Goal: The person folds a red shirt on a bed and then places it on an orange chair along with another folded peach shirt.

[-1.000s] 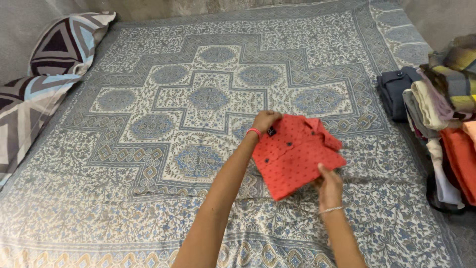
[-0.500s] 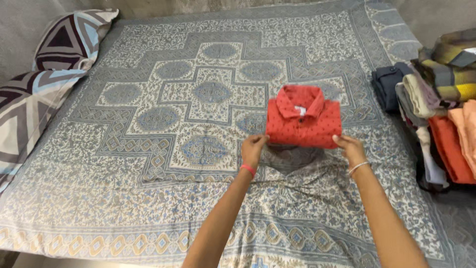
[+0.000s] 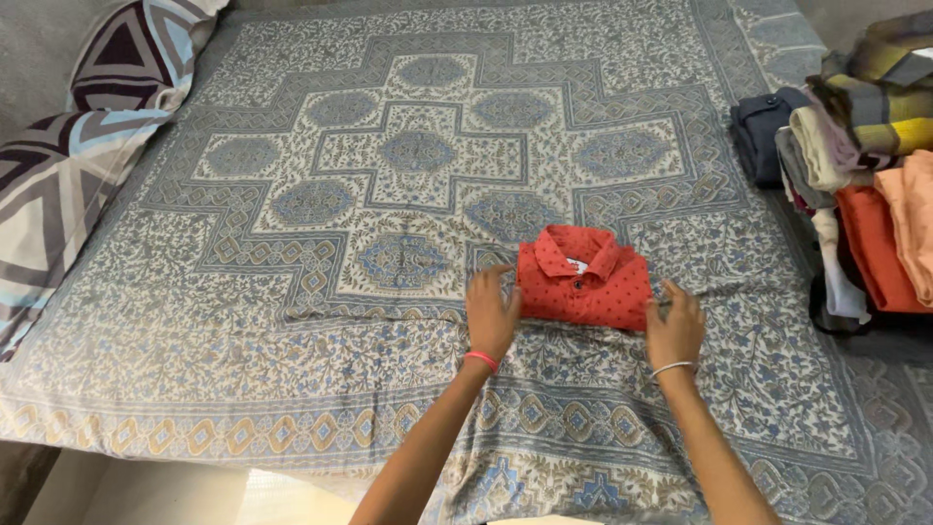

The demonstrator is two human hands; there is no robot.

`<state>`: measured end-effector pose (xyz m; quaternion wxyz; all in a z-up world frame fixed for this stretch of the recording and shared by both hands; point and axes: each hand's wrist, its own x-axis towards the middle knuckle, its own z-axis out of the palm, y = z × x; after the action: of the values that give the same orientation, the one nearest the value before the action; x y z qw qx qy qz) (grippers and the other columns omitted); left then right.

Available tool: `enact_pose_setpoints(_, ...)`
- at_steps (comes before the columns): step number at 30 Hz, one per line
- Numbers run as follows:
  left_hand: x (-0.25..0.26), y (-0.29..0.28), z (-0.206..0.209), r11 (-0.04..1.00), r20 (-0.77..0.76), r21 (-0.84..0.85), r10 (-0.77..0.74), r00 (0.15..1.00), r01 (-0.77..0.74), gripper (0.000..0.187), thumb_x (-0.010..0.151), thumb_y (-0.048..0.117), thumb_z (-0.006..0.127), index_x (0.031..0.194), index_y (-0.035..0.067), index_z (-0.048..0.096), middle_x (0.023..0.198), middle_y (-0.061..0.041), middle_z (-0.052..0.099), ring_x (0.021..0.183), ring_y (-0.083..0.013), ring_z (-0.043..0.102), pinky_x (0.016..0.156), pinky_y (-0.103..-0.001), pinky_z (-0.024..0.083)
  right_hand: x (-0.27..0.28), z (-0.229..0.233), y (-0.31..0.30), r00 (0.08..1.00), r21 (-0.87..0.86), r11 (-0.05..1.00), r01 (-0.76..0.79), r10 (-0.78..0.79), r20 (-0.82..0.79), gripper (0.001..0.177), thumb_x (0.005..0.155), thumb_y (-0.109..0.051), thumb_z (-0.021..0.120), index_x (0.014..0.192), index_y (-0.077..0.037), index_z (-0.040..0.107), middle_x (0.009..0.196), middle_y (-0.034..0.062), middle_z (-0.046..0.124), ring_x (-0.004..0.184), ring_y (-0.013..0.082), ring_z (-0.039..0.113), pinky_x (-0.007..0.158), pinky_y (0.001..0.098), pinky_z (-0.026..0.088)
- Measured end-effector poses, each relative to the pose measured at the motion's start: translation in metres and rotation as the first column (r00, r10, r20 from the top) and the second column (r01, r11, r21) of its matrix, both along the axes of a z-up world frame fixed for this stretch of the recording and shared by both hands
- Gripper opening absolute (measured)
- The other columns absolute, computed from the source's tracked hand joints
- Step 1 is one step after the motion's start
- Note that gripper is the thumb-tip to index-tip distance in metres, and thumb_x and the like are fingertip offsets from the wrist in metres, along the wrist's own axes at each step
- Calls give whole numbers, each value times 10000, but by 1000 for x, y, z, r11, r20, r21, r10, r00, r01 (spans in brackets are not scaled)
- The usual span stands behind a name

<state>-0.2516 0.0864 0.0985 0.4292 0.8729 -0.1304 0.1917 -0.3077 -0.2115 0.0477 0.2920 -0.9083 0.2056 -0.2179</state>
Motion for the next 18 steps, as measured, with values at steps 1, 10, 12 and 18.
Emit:
enact_pose_setpoints(1, -1, -6, 5, 997, 47, 51, -57, 997, 54, 353, 964, 219, 633, 1283, 73, 593, 1282, -144, 610, 1237, -337, 548, 1107, -472, 391, 1, 13, 13, 997, -116, 992, -52, 58, 52, 472, 1025, -249, 590, 1427, -1, 570, 1432, 163, 569, 1359, 335, 474, 1169, 451, 362)
enact_pose_setpoints(10, -3, -64, -40, 951, 129, 278, -173, 976, 132, 475, 971, 348, 617, 1346, 64, 552, 1376, -143, 567, 1301, -329, 519, 1129, -493, 337, 22, -17, 41, 953, -322, 899, -297, 259, -154, 771, 1048, -534, 356, 1607, -9, 270, 1657, 169, 295, 1546, 322, 214, 1216, 492, 180)
enact_pose_setpoints(12, -1, -62, -45, 958, 97, 240, -185, 978, 157, 463, 983, 355, 606, 1350, 78, 557, 1388, -143, 565, 1299, -340, 514, 1135, -479, 348, 20, -30, 38, 955, -309, 906, -288, 247, -167, 768, 1059, -546, 336, 1619, -25, 273, 1672, 144, 287, 1578, 303, 223, 1251, 479, 182)
enact_pose_setpoints(18, 16, -55, -71, 994, -108, -93, 55, 993, -65, 452, 940, 258, 679, 1333, 69, 560, 1358, -160, 563, 1286, -384, 499, 1124, -461, 384, 38, -61, 4, 929, -114, 923, -366, 370, 15, 803, 1064, -529, 481, 1605, 32, 288, 1672, 263, 242, 1540, 385, 213, 1244, 476, 209)
